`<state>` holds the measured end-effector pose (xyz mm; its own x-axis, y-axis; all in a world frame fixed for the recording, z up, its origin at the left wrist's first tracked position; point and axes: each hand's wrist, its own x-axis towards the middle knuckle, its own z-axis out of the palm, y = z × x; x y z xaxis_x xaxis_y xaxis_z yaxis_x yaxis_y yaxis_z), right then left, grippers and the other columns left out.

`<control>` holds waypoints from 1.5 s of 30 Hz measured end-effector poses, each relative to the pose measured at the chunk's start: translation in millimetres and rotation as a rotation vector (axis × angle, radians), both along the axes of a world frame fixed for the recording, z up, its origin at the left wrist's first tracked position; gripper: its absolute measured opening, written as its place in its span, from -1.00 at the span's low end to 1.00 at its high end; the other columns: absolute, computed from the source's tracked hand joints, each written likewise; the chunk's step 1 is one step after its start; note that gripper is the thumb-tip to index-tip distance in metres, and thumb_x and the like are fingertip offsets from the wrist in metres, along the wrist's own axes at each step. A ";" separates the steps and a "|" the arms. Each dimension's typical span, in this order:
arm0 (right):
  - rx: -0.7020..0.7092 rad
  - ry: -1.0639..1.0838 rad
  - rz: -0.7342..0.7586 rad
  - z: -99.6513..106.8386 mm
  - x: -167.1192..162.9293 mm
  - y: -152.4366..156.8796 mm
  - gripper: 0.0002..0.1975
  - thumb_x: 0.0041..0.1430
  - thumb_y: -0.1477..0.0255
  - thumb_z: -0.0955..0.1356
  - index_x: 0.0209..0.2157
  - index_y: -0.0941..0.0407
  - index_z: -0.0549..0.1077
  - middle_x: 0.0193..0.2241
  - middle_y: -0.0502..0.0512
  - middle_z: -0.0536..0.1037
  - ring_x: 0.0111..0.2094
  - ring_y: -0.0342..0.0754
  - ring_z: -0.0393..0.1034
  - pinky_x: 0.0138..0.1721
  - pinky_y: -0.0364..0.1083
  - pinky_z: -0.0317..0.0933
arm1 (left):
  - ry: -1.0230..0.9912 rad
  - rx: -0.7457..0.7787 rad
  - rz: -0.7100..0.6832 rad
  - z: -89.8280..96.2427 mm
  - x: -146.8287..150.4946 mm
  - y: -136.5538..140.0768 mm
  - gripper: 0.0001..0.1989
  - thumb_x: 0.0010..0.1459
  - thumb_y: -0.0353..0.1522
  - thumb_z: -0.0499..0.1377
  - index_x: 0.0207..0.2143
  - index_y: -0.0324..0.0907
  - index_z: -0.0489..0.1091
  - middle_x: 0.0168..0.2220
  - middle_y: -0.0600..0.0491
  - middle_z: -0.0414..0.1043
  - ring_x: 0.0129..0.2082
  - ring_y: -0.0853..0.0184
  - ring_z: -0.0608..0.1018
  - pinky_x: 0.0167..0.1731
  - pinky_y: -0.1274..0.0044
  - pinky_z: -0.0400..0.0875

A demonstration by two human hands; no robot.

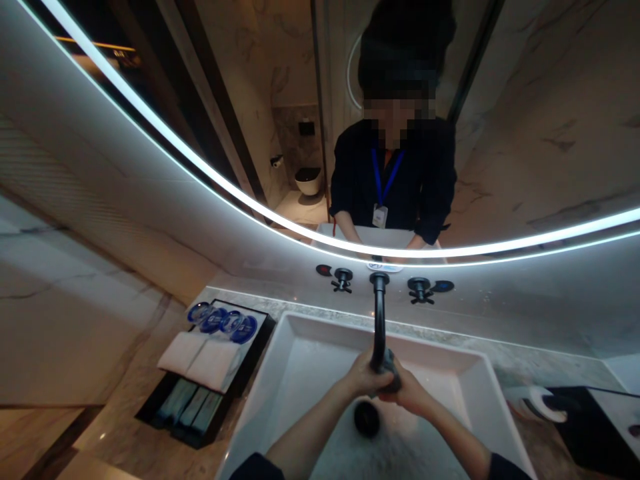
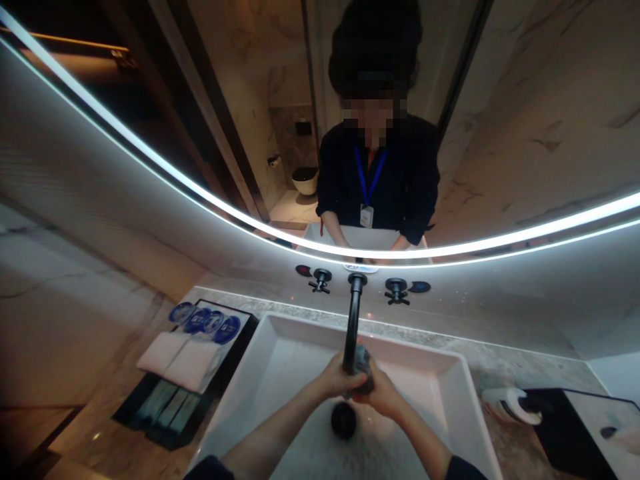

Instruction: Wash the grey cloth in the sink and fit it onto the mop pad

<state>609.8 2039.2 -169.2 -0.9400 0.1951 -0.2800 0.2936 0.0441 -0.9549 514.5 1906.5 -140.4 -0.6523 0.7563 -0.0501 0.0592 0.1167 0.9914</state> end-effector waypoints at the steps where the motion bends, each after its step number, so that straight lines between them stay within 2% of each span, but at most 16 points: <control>1: -0.038 0.001 0.012 2.5 4.2 2.9 -0.16 -0.38 0.52 0.51 0.08 0.04 0.32 -0.13 0.08 0.56 -0.15 0.19 0.44 -0.21 0.11 0.40 | -0.071 -0.003 -0.033 -0.8 0.9 0.1 -0.33 -0.22 -0.31 0.36 0.03 -0.19 0.36 -0.06 -0.01 0.45 -0.07 0.15 0.46 0.03 0.35 0.33; 4: -0.054 0.019 0.073 6.8 13.7 10.8 -0.12 -0.32 0.57 0.48 0.15 -0.01 0.29 0.07 0.13 0.46 0.03 0.25 0.36 -0.07 0.17 0.36 | -0.152 -0.069 -0.040 -1.3 2.5 1.5 -0.28 -0.33 -0.26 0.43 -0.02 -0.19 0.41 -0.20 0.04 0.49 -0.19 0.19 0.49 -0.13 0.42 0.39; 7: 0.094 0.118 0.111 6.0 15.4 19.9 -0.16 -0.27 0.58 0.46 0.15 -0.03 0.33 0.19 0.13 0.37 0.19 0.25 0.21 0.19 0.23 0.09 | -0.048 -0.131 0.040 1.9 2.4 0.5 -0.43 -0.34 -0.22 0.45 -0.20 -0.19 0.47 -0.28 0.05 0.49 -0.24 0.22 0.48 -0.20 0.46 0.38; 9: 0.178 0.133 0.109 5.9 11.6 25.1 -0.26 -0.22 0.58 0.42 0.10 -0.03 0.40 0.17 0.12 0.40 0.20 0.24 0.21 0.25 0.22 -0.03 | 0.046 -0.183 0.115 4.9 0.5 -4.4 -0.50 -0.30 -0.19 0.44 -0.26 -0.19 0.46 -0.29 0.05 0.49 -0.26 0.24 0.47 -0.21 0.47 0.37; 14: 0.224 0.102 0.094 23.4 -8.8 20.1 -0.43 -0.20 0.58 0.37 -0.06 -0.03 0.54 -0.05 0.10 0.59 0.04 0.23 0.39 0.12 0.17 0.14 | 0.139 -0.352 0.262 9.2 -12.8 -33.4 -0.57 -0.18 -0.14 0.37 -0.29 -0.22 0.47 -0.35 0.01 0.50 -0.31 0.22 0.49 -0.26 0.47 0.34; 20: 0.169 0.144 0.097 37.6 -33.3 -13.9 -0.59 -0.18 0.54 0.34 -0.22 0.04 0.61 -0.30 0.09 0.64 -0.22 0.19 0.47 -0.13 0.10 0.32 | 0.157 -0.375 0.238 15.4 -31.6 -70.9 -0.59 -0.07 -0.05 0.27 -0.40 -0.24 0.49 -0.33 -0.06 0.48 -0.26 0.17 0.49 -0.22 0.43 0.35; 22: 0.152 0.149 0.045 33.0 -39.1 -23.9 -0.59 -0.19 0.52 0.36 -0.21 0.04 0.60 -0.27 0.10 0.64 -0.19 0.20 0.47 -0.11 0.11 0.32 | 0.171 -0.314 0.216 18.7 -33.2 -75.9 -0.53 -0.18 -0.12 0.36 -0.26 -0.24 0.47 -0.20 -0.08 0.46 -0.15 0.14 0.47 -0.11 0.41 0.35; 24: 0.148 0.174 0.012 28.1 -43.1 -30.5 -0.58 -0.21 0.48 0.39 -0.19 0.05 0.58 -0.20 0.11 0.62 -0.11 0.22 0.45 -0.02 0.14 0.28 | 0.116 -0.269 0.234 21.5 -32.3 -76.2 -0.30 -0.35 -0.26 0.45 -0.07 -0.22 0.39 -0.08 -0.10 0.43 -0.06 0.13 0.44 -0.03 0.40 0.33; 26: 0.122 0.130 0.032 25.7 -44.6 -33.0 -0.51 -0.21 0.42 0.41 -0.11 0.07 0.54 -0.23 0.11 0.62 -0.19 0.19 0.48 -0.07 0.15 0.32 | 0.035 -0.261 0.267 23.9 -30.5 -73.5 -0.20 -0.38 -0.35 0.45 0.01 -0.22 0.33 -0.08 -0.08 0.44 -0.08 0.15 0.46 -0.05 0.42 0.34; 28: 0.069 0.052 0.092 26.9 -43.1 -31.7 -0.42 -0.17 0.36 0.40 -0.01 0.10 0.46 -0.29 0.10 0.61 -0.34 0.12 0.49 -0.22 0.13 0.39 | -0.009 -0.277 0.302 26.4 -28.2 -69.2 -0.38 -0.30 -0.35 0.41 -0.10 -0.23 0.37 -0.22 -0.03 0.48 -0.20 0.19 0.49 -0.16 0.45 0.36; 30: 0.047 0.053 0.173 31.4 -39.0 -28.1 -0.42 -0.11 0.32 0.39 0.03 0.12 0.41 -0.28 0.11 0.60 -0.35 0.10 0.49 -0.26 0.10 0.40 | -0.016 -0.282 0.339 28.7 -24.8 -63.9 -0.57 -0.23 -0.34 0.37 -0.23 -0.22 0.40 -0.34 0.03 0.47 -0.29 0.23 0.48 -0.24 0.48 0.36; 33: 0.169 0.209 0.266 41.4 -29.9 -22.9 -0.39 -0.19 0.35 0.46 0.00 0.12 0.42 -0.08 0.19 0.54 -0.05 0.22 0.41 -0.01 0.13 0.31 | 0.000 -0.259 0.354 29.6 -14.7 -53.4 -0.61 -0.22 -0.39 0.35 -0.25 -0.19 0.41 -0.35 0.05 0.48 -0.30 0.24 0.48 -0.25 0.49 0.35; 37: 0.297 0.243 0.226 49.9 -17.0 -19.1 -0.17 -0.39 0.46 0.52 0.07 0.08 0.37 0.07 0.22 0.44 0.09 0.29 0.30 0.12 0.17 0.18 | -0.023 -0.157 0.233 18.3 0.7 -38.2 -0.41 -0.23 -0.36 0.37 -0.05 -0.20 0.38 -0.22 -0.01 0.51 -0.23 0.20 0.50 -0.18 0.46 0.37; 40: 0.177 0.153 0.176 46.3 -7.2 -12.6 -0.37 -0.26 0.51 0.45 -0.01 0.07 0.44 -0.05 0.14 0.54 -0.04 0.19 0.41 0.02 0.12 0.27 | -0.122 -0.069 0.172 -1.6 -3.2 -38.2 -0.35 -0.03 -0.16 0.27 0.11 -0.22 0.30 -0.10 -0.10 0.51 -0.16 0.16 0.53 -0.12 0.39 0.40; 43: 0.081 0.097 0.033 34.7 5.0 -1.3 -0.48 -0.27 0.54 0.41 -0.13 0.11 0.51 -0.13 0.13 0.58 -0.07 0.19 0.43 0.01 0.13 0.27 | -0.053 -0.221 0.230 -26.4 -26.9 -64.8 -0.44 0.17 -0.09 0.04 0.13 -0.19 0.31 0.08 -0.14 0.44 0.03 0.14 0.49 0.04 0.32 0.36; 45: 0.027 0.083 -0.089 26.0 14.6 7.3 -0.47 -0.31 0.54 0.43 -0.15 0.12 0.52 -0.14 0.16 0.59 -0.05 0.23 0.43 0.03 0.16 0.27 | 0.080 -0.398 0.288 -43.8 -46.0 -99.1 -0.45 0.20 -0.10 -0.03 0.12 -0.19 0.34 0.16 -0.12 0.37 0.19 0.13 0.36 0.20 0.27 0.18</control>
